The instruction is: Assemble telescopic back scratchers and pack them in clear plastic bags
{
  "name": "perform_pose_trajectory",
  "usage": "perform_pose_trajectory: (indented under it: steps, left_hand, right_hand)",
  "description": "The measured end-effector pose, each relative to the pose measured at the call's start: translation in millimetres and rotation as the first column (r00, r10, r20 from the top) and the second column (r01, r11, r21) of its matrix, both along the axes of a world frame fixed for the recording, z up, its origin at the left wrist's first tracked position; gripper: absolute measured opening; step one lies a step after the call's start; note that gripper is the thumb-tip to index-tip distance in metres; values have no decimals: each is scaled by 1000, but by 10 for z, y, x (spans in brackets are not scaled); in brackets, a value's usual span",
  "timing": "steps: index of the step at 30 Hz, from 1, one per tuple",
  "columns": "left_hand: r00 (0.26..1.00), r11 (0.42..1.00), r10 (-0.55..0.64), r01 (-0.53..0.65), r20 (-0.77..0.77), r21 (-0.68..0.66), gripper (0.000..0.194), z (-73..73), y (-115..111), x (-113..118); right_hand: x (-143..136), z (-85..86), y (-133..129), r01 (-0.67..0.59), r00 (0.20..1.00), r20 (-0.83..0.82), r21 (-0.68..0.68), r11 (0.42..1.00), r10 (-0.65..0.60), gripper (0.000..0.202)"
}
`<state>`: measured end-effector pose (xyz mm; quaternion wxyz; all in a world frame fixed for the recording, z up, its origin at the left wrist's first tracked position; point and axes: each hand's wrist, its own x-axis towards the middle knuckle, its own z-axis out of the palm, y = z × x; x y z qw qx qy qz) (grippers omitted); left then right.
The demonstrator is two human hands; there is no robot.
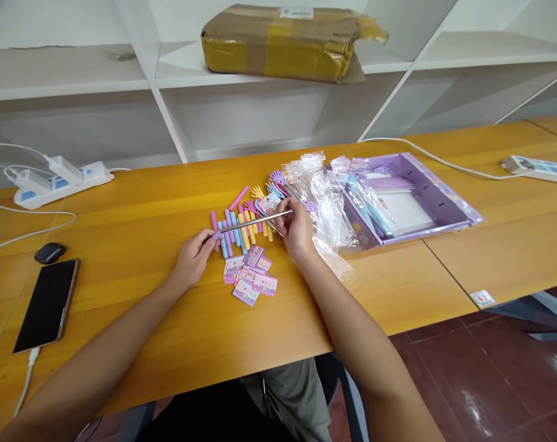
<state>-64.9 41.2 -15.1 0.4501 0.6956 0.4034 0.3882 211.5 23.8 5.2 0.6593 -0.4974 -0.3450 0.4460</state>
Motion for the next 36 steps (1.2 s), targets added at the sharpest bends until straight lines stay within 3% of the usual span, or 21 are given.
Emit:
perform_pose_trajectory:
  steps: [5,13,20,27,36]
  left_hand:
    - [992,1000,-27,28,-121,11,25,25,-6,-12]
    - [969,995,-47,66,-242,69,28,55,-10,-11]
    - [912,982,-55,123,-407,141,25,35,-10,9]
    - [917,983,-41,108,-396,149,27,26,-6,-10]
    - [906,986,-13,82,-423,147,22,28,-11,-7]
  right_hand:
    - [51,-48,10,50,999,14,52,997,-51,60]
    - [65,-125,29,84,994,53,126,989,-91,57]
    - [91,-167,76,107,985,113,185,977,-129,59]
    - [56,-164,59,20,990,132,269,963,-58,66]
    - [26,-133,17,-36,992,126,260,965,3,64]
